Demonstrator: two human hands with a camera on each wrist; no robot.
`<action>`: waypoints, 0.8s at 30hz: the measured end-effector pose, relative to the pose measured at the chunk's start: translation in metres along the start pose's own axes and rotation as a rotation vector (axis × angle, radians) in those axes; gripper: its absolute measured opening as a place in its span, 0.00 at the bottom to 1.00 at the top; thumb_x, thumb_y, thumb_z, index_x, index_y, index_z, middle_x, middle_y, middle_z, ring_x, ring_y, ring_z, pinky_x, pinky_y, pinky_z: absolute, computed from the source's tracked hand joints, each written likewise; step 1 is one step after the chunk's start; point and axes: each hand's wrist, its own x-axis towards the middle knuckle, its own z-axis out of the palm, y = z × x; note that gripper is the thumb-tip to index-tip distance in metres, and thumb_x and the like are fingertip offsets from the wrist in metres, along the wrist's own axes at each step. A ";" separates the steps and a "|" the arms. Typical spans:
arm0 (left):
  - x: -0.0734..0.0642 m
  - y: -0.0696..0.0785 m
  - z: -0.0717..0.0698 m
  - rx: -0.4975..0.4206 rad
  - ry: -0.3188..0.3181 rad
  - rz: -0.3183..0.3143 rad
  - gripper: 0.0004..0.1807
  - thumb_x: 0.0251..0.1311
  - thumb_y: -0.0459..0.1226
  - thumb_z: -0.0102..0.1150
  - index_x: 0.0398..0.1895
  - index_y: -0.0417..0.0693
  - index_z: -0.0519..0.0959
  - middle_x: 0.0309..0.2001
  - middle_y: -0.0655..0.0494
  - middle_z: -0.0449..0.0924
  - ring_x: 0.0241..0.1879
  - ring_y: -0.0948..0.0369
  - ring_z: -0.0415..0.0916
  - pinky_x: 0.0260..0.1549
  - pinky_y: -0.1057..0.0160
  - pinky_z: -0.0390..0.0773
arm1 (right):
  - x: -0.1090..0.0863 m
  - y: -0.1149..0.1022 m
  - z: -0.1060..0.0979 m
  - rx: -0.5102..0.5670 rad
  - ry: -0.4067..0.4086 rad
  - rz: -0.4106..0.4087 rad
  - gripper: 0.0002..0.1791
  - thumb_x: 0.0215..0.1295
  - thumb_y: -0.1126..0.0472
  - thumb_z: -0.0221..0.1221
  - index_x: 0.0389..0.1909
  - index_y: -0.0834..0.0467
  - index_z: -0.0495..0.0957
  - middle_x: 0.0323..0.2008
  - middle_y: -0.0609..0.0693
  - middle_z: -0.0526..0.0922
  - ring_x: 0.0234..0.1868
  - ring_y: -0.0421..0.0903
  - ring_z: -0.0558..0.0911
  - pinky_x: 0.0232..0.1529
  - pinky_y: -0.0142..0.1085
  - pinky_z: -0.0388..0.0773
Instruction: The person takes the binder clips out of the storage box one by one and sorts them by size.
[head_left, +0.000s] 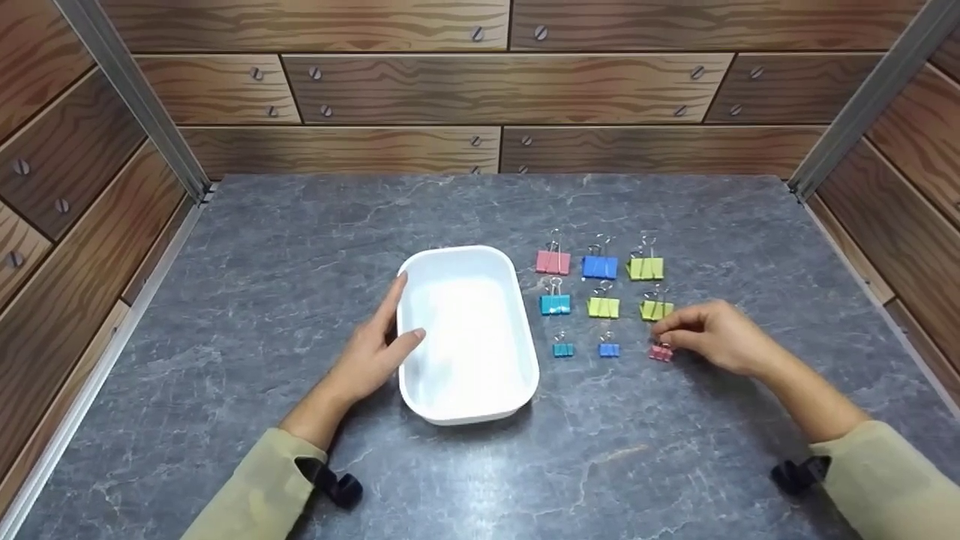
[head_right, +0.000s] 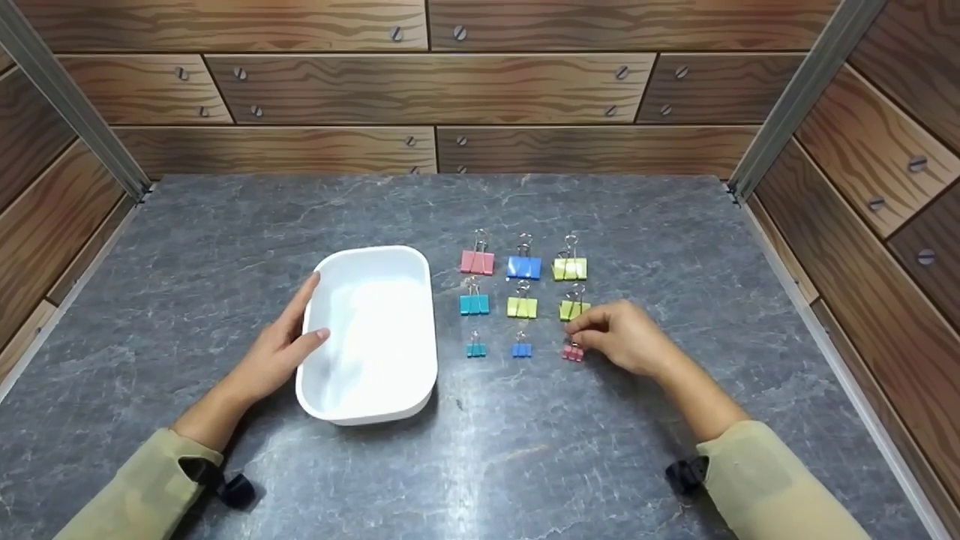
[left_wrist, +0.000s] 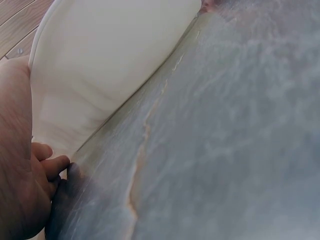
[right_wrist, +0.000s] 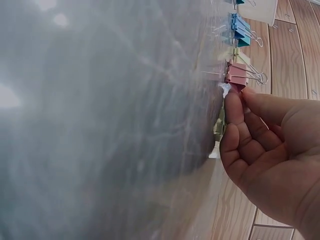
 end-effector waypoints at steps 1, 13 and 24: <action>0.000 0.000 0.000 0.000 -0.002 0.001 0.46 0.76 0.48 0.60 0.88 0.66 0.46 0.82 0.51 0.57 0.78 0.55 0.59 0.73 0.48 0.67 | -0.001 0.000 0.000 -0.006 0.001 0.002 0.08 0.71 0.60 0.69 0.46 0.56 0.92 0.47 0.52 0.91 0.49 0.42 0.85 0.47 0.27 0.79; 0.001 0.005 0.003 0.007 0.003 -0.004 0.46 0.75 0.48 0.60 0.88 0.67 0.47 0.83 0.53 0.55 0.78 0.54 0.60 0.71 0.47 0.69 | -0.004 -0.003 -0.005 -0.058 0.030 0.003 0.08 0.71 0.63 0.69 0.47 0.55 0.92 0.48 0.54 0.91 0.50 0.48 0.85 0.47 0.28 0.79; 0.001 0.012 -0.006 0.057 -0.002 -0.015 0.48 0.75 0.52 0.61 0.89 0.65 0.44 0.84 0.53 0.52 0.81 0.54 0.54 0.76 0.48 0.62 | -0.009 -0.016 -0.008 -0.136 0.140 -0.041 0.10 0.71 0.64 0.68 0.49 0.57 0.91 0.49 0.56 0.91 0.52 0.57 0.88 0.51 0.36 0.82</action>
